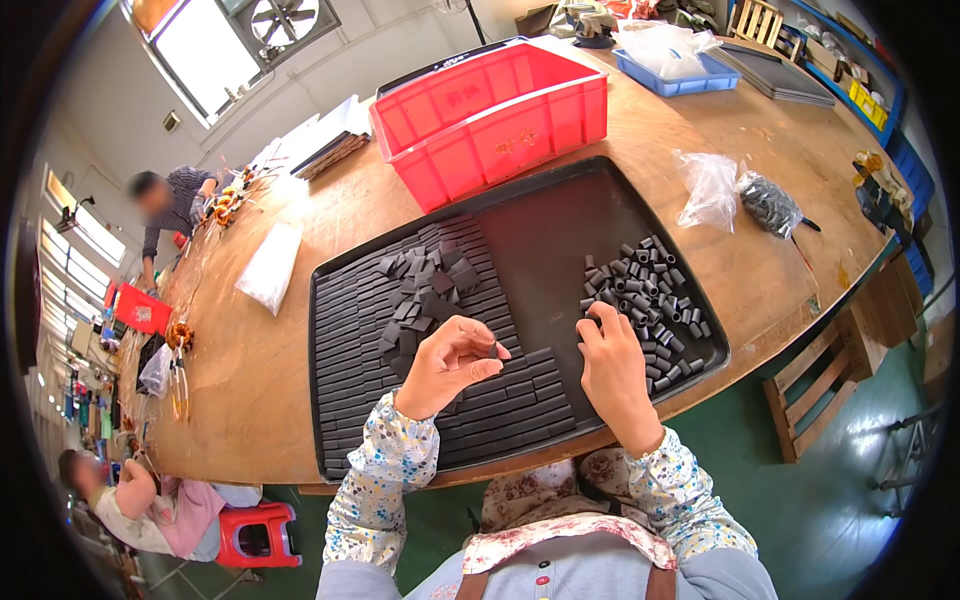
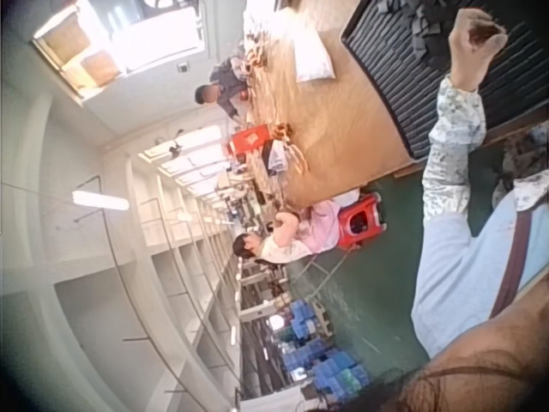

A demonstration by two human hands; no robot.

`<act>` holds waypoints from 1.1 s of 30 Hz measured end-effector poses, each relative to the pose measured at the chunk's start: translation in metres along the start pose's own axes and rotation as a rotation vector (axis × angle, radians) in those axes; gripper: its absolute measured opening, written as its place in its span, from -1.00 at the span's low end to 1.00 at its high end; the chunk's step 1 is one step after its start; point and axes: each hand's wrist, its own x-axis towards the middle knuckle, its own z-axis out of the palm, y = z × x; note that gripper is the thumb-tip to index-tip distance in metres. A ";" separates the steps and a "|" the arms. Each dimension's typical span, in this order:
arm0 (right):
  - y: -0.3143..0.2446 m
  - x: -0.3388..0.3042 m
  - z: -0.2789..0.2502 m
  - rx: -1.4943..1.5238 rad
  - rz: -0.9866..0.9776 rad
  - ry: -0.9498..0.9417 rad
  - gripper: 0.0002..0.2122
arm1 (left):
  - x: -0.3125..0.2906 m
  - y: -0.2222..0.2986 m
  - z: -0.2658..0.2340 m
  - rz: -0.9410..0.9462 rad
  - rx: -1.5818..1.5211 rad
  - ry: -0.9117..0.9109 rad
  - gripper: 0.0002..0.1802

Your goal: The person sorts and assembles small black industrial components by hand, placing them onto a tray.

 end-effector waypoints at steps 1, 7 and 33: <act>0.001 0.000 0.001 -0.005 -0.010 -0.008 -0.77 | 0.000 0.001 0.000 0.000 0.000 0.000 -0.78; -0.001 -0.001 -0.001 0.107 0.076 -0.037 -0.79 | -0.005 0.001 -0.003 -0.227 0.165 -0.076 -0.74; -0.025 0.001 0.005 1.036 0.276 -0.044 -0.83 | -0.005 -0.001 0.010 -0.191 -0.008 -0.085 -0.78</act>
